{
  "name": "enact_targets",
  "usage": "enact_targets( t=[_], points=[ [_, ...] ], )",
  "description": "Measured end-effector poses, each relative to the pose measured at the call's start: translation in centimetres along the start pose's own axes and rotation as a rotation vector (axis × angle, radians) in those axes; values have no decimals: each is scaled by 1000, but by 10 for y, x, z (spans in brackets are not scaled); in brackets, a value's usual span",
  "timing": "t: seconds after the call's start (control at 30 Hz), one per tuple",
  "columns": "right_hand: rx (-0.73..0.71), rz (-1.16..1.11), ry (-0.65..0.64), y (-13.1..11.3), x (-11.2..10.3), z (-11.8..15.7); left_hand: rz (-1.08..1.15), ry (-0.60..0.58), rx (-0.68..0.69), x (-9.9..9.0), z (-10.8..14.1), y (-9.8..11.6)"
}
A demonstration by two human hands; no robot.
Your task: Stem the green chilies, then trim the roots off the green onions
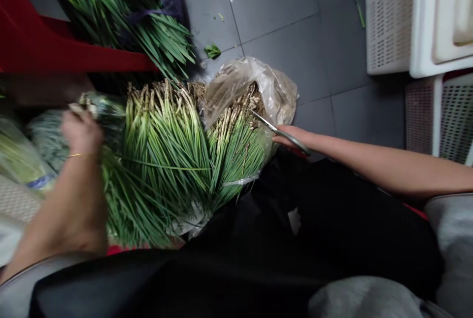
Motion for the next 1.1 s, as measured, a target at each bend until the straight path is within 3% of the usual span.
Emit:
enact_targets(
  t=[0.07,0.13,0.23,0.3,0.33,0.37,0.4,0.47,0.53,0.67,0.77,0.83,0.97,1.1],
  points=[
    [-4,-4,4,0,-1,0,-148,102,-78,36,4,-7],
    [-24,-28,23,2,-3,3,-201,136,-14,55,17,9],
    [-30,-101,45,6,-5,6,-200,263,288,52,62,74],
    [-12,-133,35,7,-6,7,-125,264,447,66,106,121],
    [-8,-139,25,5,-5,8,-80,50,500,100,125,142],
    [-11,-139,13,3,-5,8,-75,-244,518,144,148,157],
    [-20,-137,5,-1,-6,9,-134,-487,474,187,171,161],
    [-48,-135,-3,-7,-7,12,-303,-687,300,246,199,152],
    [-78,-148,-15,-11,-6,14,-394,-686,183,278,207,138],
    [-94,-141,-10,-11,-6,12,-275,-590,207,302,192,119],
    [-126,-70,18,-17,-10,9,-9,-636,14,316,184,89],
    [-160,-26,40,-24,-14,10,202,-602,-116,323,181,76],
    [-200,10,35,-34,-12,15,517,-478,-205,320,180,71],
    [-206,61,-24,-39,-1,19,555,-418,-137,295,185,84]
  ],
)
Point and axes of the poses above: each hand's wrist, its own z-axis away from the middle knuckle, its own x-axis out of the palm, y = z × x, the point moved 9 cm from there along -z, towards the middle knuckle, and after that the axes turned 7 degrees about x, right-handed, at the moved point
